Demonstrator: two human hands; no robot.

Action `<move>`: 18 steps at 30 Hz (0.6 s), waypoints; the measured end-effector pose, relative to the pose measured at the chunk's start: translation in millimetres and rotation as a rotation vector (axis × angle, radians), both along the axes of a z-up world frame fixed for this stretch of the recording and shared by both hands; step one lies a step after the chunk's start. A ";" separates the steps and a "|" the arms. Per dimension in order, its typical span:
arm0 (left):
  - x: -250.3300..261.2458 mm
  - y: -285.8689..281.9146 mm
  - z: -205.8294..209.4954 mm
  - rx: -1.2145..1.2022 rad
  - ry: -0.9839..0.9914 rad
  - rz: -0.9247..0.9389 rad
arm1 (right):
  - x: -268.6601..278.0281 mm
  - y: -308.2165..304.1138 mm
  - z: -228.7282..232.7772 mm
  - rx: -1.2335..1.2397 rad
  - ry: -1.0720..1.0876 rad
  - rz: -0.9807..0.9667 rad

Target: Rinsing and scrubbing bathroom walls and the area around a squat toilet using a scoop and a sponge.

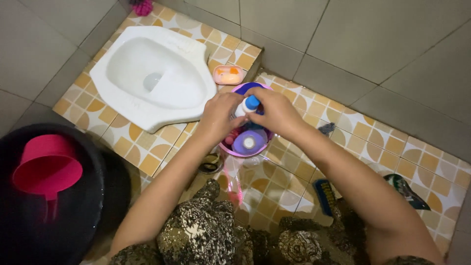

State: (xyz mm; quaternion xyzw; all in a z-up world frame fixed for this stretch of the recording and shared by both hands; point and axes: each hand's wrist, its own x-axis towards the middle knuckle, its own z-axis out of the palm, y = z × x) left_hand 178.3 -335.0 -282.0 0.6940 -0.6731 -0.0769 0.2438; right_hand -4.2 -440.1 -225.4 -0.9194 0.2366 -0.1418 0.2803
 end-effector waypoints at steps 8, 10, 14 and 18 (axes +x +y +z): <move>37.6 2.9 -84.7 0.089 0.088 0.154 | 42.2 2.9 -74.8 0.090 -0.004 0.098; 38.2 5.8 -88.9 0.114 0.070 0.166 | 48.9 4.3 -82.3 0.091 0.008 0.094; 42.4 7.6 -108.3 0.175 0.063 0.200 | 60.8 3.8 -104.8 0.099 0.060 0.096; 44.6 5.7 -120.9 0.214 0.086 0.202 | 70.2 -1.5 -123.4 0.077 0.137 0.080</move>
